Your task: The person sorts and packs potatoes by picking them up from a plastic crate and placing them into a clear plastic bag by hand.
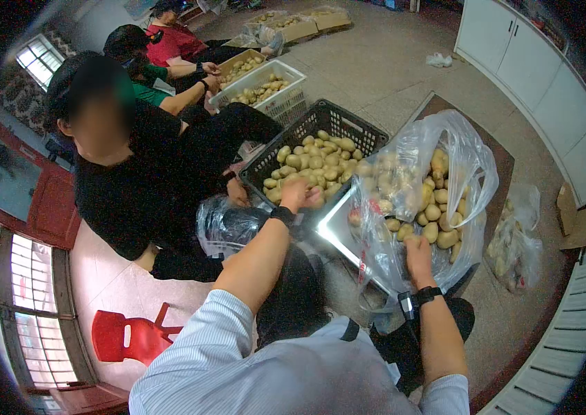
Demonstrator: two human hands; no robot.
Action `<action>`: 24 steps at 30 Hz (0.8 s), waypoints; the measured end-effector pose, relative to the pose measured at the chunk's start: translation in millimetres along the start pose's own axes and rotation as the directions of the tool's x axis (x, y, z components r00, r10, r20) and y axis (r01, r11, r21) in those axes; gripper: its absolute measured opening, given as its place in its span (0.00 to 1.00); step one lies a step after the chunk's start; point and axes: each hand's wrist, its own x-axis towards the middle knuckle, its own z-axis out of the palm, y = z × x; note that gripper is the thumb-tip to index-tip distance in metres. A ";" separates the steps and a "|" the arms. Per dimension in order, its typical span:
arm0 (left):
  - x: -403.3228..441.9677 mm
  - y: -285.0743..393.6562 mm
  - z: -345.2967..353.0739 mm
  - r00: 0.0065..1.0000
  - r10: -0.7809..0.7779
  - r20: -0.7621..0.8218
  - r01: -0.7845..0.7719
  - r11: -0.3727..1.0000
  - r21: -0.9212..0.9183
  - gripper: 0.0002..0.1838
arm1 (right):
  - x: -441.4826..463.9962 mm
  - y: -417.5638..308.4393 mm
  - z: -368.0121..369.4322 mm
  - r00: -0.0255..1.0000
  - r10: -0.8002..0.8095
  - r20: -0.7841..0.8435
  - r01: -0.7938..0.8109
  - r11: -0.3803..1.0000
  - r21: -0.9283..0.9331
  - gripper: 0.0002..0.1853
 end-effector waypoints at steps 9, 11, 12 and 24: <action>-31.0 23.8 36.3 0.833 0.001 0.553 -0.215 0.922 0.321 0.15 | -3.0 -72.6 6.8 0.983 0.004 0.184 -0.031 0.989 0.146 0.24; -43.8 38.4 52.4 0.773 -0.355 0.525 0.355 0.929 0.105 0.20 | -4.8 -87.4 14.7 0.967 0.003 0.256 -0.027 0.996 0.089 0.23; -50.2 46.6 56.8 0.757 -0.379 0.533 0.357 0.922 0.149 0.23 | -6.3 -92.5 21.0 0.972 -0.039 0.232 0.023 0.997 0.072 0.22; -79.8 82.8 71.4 0.520 -0.490 0.700 0.349 0.869 0.350 0.27 | -27.9 -134.2 31.6 0.886 -0.267 0.380 0.233 0.963 0.133 0.25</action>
